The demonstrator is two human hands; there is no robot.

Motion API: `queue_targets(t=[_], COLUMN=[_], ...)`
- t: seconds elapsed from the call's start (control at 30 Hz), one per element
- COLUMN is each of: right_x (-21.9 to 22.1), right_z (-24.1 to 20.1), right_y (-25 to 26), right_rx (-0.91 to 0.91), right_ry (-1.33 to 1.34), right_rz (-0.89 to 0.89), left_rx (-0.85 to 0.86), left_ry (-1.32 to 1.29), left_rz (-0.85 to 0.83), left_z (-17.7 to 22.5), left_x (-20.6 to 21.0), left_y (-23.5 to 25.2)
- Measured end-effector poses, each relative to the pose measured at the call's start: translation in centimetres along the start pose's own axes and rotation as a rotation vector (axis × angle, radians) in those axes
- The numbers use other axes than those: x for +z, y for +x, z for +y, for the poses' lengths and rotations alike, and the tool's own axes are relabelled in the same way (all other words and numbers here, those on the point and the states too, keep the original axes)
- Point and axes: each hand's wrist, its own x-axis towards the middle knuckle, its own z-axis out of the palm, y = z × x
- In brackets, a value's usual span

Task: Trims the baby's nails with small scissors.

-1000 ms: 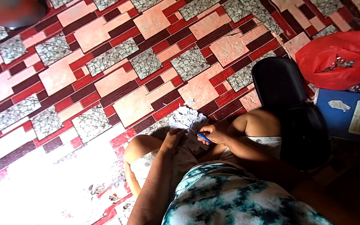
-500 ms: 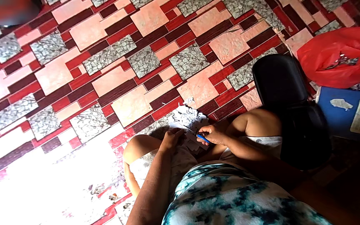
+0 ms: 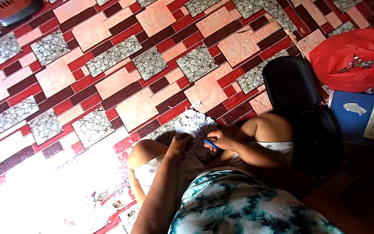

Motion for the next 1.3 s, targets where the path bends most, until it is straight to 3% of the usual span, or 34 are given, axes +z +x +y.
queue_targets(t=[0.33,0.57,0.77,1.0,1.3], right_x=[0.08,-0.09,0.05,0.03,0.05], right_z=[-0.32,-0.27,-0.44,-0.13,-0.2], right_y=[-0.19,-0.23,-0.03,-0.14,-0.25], right_rx=[-0.023,0.025,-0.02,0.028,-0.008], right_ry=[-0.013,-0.075,0.067,-0.165,-0.067], right_rz=[0.048,-0.06,0.11,-0.061,-0.036], left_rx=[0.026,0.038,0.025,0.019,0.027], left_ry=[0.011,-0.027,-0.037,-0.007,0.008], left_rz=[0.0,0.057,0.087,0.086,0.063], left_z=[-0.24,-0.22,-0.11,-0.07,-0.22], left_x=[-0.11,-0.03,0.04,-0.05,-0.09], left_y=[0.23,0.28,0.26,0.29,0.31])
